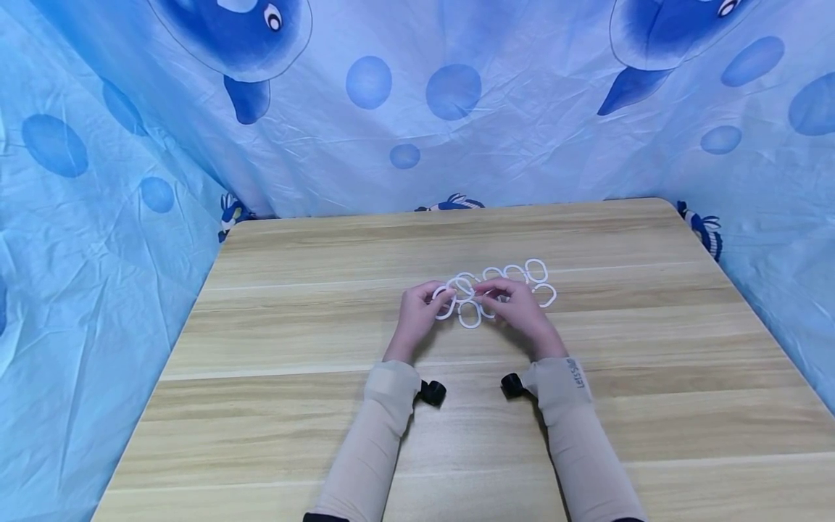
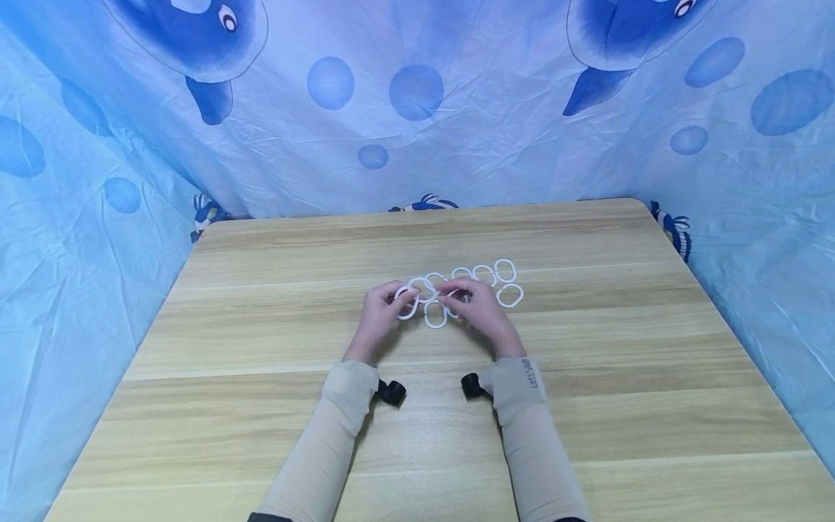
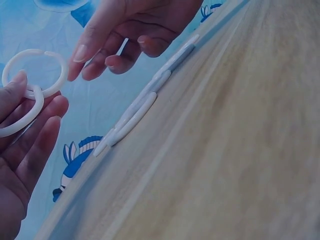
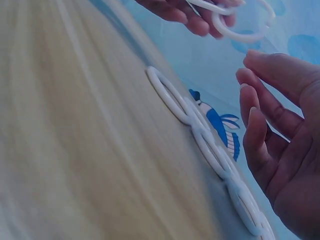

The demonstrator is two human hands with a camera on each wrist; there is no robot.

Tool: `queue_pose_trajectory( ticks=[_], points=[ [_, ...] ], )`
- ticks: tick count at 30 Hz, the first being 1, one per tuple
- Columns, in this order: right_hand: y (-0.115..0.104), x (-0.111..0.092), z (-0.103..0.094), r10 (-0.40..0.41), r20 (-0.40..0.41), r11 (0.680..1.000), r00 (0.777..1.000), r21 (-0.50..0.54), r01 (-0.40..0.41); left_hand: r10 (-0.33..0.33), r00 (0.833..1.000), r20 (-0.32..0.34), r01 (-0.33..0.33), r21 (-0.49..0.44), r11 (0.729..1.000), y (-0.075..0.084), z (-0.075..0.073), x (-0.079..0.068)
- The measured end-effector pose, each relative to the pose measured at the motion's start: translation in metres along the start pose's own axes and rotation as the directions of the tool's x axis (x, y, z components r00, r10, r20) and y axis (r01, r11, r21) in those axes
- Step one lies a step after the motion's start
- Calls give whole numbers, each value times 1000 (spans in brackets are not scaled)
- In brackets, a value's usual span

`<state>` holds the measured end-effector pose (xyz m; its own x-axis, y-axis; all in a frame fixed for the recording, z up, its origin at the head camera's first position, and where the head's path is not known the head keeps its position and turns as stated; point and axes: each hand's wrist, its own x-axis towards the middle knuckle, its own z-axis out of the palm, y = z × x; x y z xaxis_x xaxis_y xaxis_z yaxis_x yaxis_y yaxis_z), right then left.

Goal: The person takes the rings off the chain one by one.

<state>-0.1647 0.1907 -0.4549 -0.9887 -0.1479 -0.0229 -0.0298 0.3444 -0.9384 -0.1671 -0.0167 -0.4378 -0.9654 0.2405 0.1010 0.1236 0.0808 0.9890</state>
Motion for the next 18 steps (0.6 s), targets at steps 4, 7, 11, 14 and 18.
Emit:
queue_pose_trajectory(
  ticks=[4,7,11,14,18],
  points=[
    [-2,0,5,-53,7,999,999,-10,53,-6,1000,17,6,-9,1000,4,-1,-1],
    [-4,0,8,-99,13,995,995,-15,99,-4,1000,27,5,-32,999,-7,0,4],
    [-6,-1,9,-109,51,994,993,-11,110,3,1000,23,-2,-46,999,-21,1,9],
    [-6,-1,10,-88,76,996,993,-11,89,3,1000,6,-3,-38,999,-24,1,9],
    [-5,-1,11,-73,60,997,996,-24,75,4,1000,-9,-4,-34,999,-25,2,10]
  ],
)
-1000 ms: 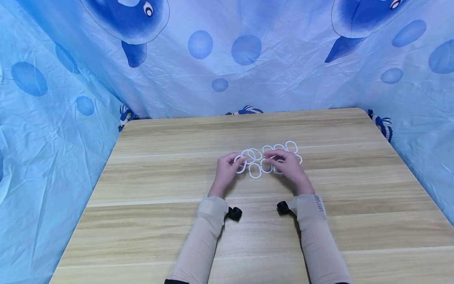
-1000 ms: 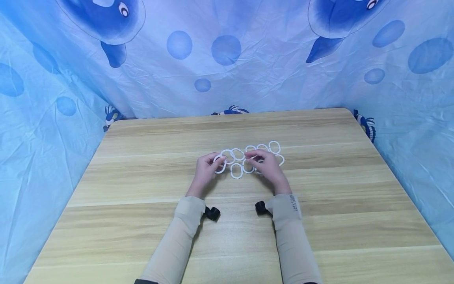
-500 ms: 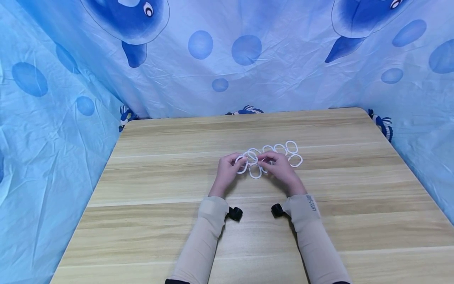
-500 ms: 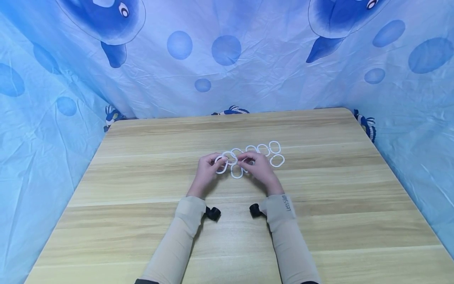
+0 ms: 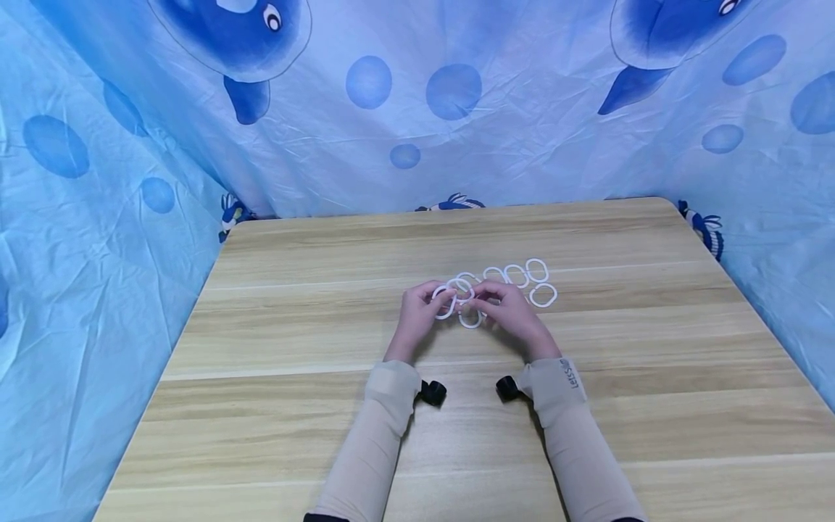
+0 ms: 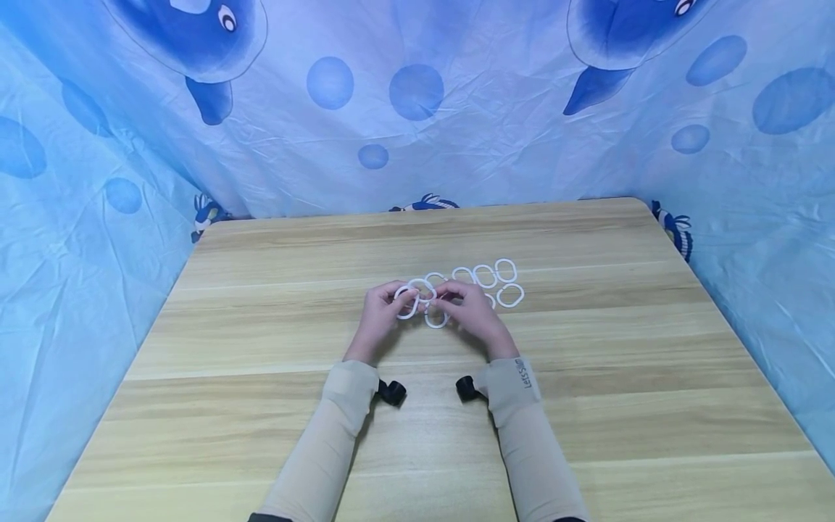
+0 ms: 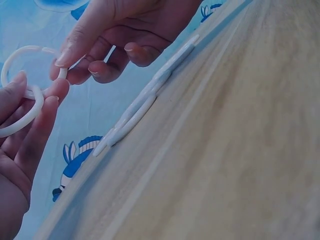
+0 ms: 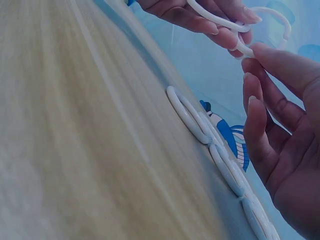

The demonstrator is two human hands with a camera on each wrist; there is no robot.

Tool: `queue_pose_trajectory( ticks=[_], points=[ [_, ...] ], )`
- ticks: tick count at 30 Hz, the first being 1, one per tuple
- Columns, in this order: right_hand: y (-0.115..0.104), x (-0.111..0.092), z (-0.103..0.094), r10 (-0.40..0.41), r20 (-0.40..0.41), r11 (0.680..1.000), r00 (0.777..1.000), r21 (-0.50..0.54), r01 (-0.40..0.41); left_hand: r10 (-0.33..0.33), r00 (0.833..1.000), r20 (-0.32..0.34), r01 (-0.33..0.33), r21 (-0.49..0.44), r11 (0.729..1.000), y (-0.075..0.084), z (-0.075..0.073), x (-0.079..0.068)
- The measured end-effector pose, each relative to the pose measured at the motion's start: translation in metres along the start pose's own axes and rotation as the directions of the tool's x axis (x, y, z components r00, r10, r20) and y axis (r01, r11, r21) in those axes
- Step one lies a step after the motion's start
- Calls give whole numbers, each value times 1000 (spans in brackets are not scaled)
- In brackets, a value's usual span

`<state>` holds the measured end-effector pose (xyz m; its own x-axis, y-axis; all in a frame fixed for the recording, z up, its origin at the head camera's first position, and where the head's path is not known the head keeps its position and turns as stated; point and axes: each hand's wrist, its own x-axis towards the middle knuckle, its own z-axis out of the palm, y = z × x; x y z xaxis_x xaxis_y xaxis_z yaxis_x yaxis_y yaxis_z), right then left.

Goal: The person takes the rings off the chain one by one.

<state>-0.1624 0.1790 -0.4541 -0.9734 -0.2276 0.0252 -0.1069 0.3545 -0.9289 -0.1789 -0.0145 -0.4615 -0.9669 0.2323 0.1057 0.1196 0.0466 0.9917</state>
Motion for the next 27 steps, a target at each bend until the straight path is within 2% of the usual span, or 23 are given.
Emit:
queue_pose_trajectory(
  ticks=[5,9,12,15,20,27],
  points=[
    [2,1,0,24,-48,999,999,36,-22,-45,998,37,47,-42,998,0,0,0],
    [4,2,-1,41,-77,995,996,92,-34,-123,987,104,133,-98,986,1,1,0],
    [3,2,-2,34,-89,993,995,115,-23,-155,979,128,169,-100,981,2,1,0],
    [4,2,-2,19,-90,992,996,126,-7,-159,978,138,172,-92,981,2,1,0],
    [4,3,-3,25,-94,992,995,123,-13,-153,975,159,157,-13,987,2,0,-1],
    [3,2,-4,23,-108,993,994,120,-9,-106,973,204,96,60,994,0,0,-1]
  ],
)
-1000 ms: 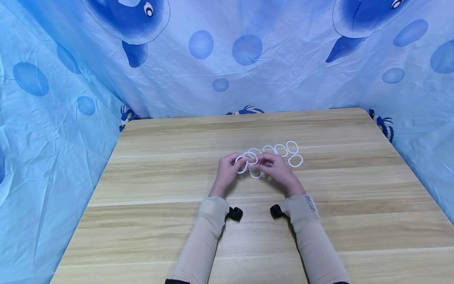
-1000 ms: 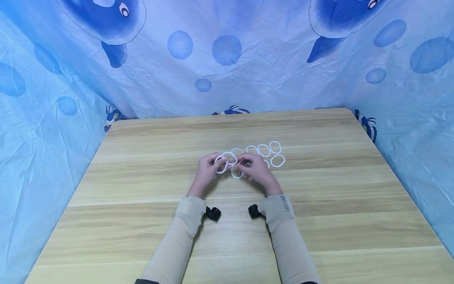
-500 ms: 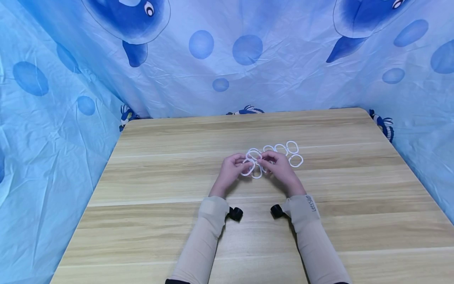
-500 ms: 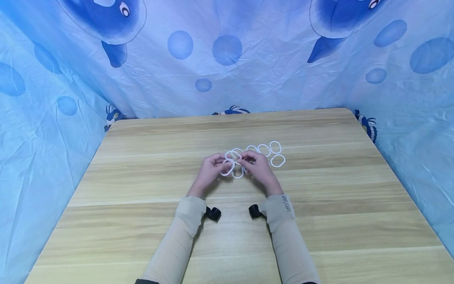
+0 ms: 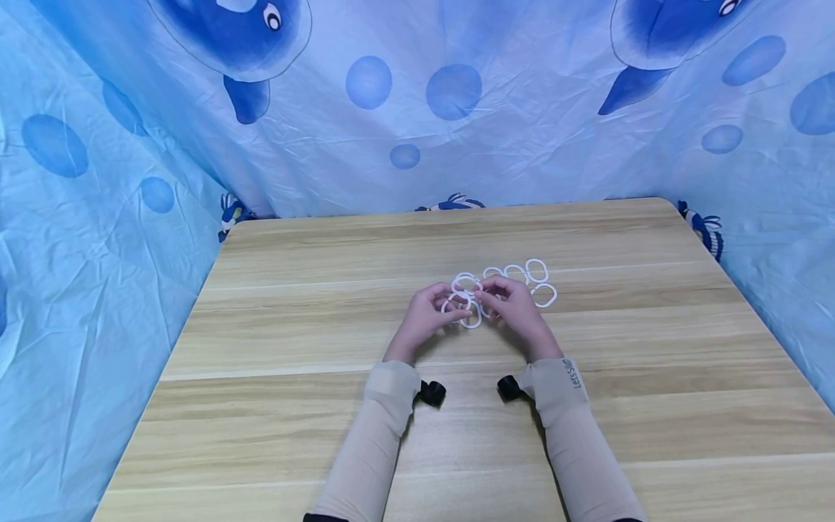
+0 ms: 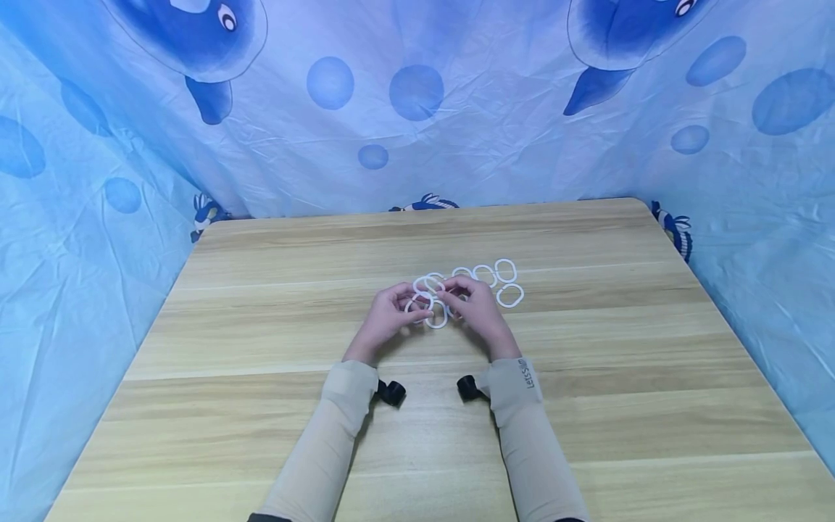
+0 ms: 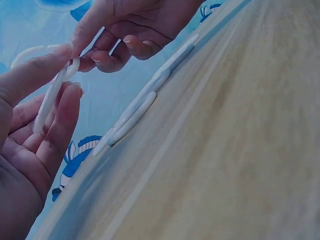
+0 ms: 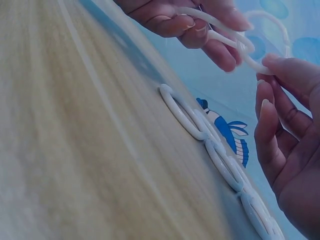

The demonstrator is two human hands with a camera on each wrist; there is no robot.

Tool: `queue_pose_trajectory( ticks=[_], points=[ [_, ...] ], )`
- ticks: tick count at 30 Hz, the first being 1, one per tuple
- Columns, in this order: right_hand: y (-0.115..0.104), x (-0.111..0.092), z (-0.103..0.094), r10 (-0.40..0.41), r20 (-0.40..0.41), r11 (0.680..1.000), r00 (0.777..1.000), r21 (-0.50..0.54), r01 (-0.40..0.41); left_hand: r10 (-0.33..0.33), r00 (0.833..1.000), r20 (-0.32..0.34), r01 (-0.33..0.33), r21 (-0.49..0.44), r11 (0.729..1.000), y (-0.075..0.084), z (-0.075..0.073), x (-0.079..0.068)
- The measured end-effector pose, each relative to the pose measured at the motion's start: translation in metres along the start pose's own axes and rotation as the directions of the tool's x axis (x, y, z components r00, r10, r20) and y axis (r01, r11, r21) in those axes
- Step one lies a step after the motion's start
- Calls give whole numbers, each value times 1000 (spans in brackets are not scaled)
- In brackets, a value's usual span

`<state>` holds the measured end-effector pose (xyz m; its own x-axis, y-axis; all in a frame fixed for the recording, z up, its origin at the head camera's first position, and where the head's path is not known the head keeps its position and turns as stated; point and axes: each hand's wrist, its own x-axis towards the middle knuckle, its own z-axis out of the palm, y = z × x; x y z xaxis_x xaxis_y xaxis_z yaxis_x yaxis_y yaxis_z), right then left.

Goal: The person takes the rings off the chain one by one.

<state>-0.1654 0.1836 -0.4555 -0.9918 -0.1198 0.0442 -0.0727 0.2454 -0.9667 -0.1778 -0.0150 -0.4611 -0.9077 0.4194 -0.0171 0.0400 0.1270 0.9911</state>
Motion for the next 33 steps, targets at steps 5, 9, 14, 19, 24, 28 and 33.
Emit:
queue_pose_trajectory(
  ticks=[5,9,14,19,24,28,33],
  points=[
    [0,0,-1,21,-17,999,1000,27,-20,25,1000,-5,-25,48,999,0,0,0],
    [1,0,-2,26,-35,999,999,37,-25,10,1000,-14,-9,42,999,0,-1,0],
    [2,0,-2,14,-55,999,998,49,-12,3,999,-33,-3,7,1000,0,-1,0],
    [3,1,-2,20,-79,998,997,62,-15,12,997,-72,-13,-19,1000,-1,-1,1],
    [2,1,-3,69,-105,994,992,94,-60,7,994,-113,-10,-28,1000,-2,-2,2],
    [1,1,-3,94,-135,989,986,122,-78,-30,991,-130,21,-74,997,-2,-2,2],
    [2,1,-5,63,-163,991,985,126,-43,-79,987,-138,59,-148,987,0,-3,2]
  ],
)
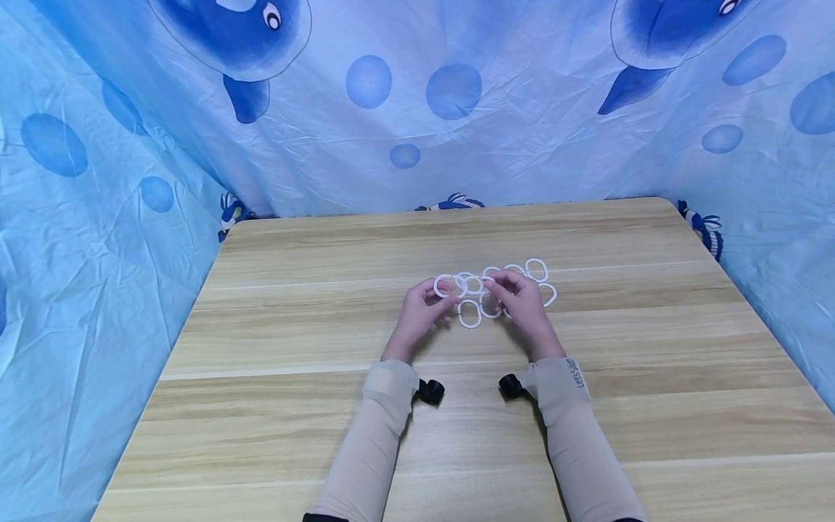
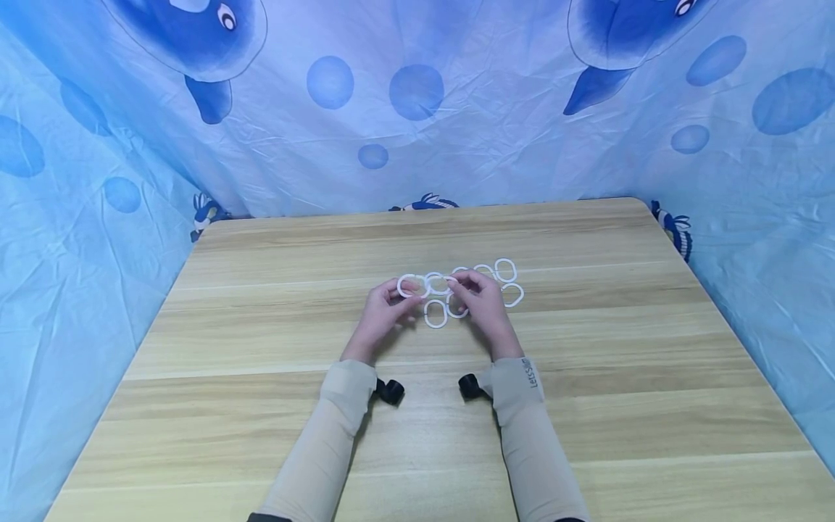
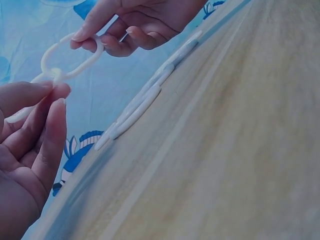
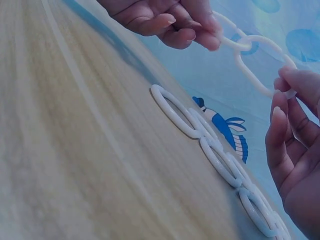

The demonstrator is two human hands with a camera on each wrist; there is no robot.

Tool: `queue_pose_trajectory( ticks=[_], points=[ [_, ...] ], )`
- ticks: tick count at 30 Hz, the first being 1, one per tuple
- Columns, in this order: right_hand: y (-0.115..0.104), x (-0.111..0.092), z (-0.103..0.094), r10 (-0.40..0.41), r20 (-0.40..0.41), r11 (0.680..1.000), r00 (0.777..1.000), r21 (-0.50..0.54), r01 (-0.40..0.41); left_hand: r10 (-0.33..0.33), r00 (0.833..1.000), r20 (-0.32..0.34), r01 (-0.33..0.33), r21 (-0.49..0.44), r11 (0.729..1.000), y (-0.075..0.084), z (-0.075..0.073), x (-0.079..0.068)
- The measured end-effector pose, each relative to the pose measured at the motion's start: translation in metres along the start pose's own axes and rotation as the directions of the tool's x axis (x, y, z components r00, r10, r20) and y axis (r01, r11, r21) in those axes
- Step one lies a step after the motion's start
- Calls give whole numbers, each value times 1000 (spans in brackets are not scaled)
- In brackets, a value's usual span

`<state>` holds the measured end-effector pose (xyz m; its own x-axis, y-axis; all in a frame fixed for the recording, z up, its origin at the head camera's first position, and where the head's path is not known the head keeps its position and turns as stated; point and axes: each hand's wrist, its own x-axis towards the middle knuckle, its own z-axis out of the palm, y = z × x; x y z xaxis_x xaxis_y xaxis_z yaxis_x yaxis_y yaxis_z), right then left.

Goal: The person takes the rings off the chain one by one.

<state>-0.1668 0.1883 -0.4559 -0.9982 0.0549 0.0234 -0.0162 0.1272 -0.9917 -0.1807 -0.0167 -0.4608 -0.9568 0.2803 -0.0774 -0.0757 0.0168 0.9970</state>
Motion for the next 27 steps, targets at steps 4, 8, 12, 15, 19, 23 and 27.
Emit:
queue_pose_trajectory(
  ticks=[4,8,12,15,19,23,27],
  points=[
    [1,0,0,-22,-19,1000,1000,9,23,-15,1000,-7,15,-39,999,1,0,0],
    [2,2,1,-20,-46,1000,999,4,20,-4,1000,-14,4,-44,999,2,0,0],
    [3,3,1,-10,-64,1000,998,23,12,15,1000,-12,-15,-46,999,2,0,0],
    [3,3,2,-1,-62,996,998,94,7,19,1000,-12,-20,-51,999,2,1,1],
    [3,3,2,17,-41,985,999,170,-10,20,1000,-14,-21,-66,998,1,2,2],
    [2,2,2,30,-39,986,999,166,-23,29,999,-33,-32,-94,995,0,1,3],
    [2,2,1,27,-49,989,998,150,-20,31,998,-54,-37,-110,993,-1,1,4]
  ],
)
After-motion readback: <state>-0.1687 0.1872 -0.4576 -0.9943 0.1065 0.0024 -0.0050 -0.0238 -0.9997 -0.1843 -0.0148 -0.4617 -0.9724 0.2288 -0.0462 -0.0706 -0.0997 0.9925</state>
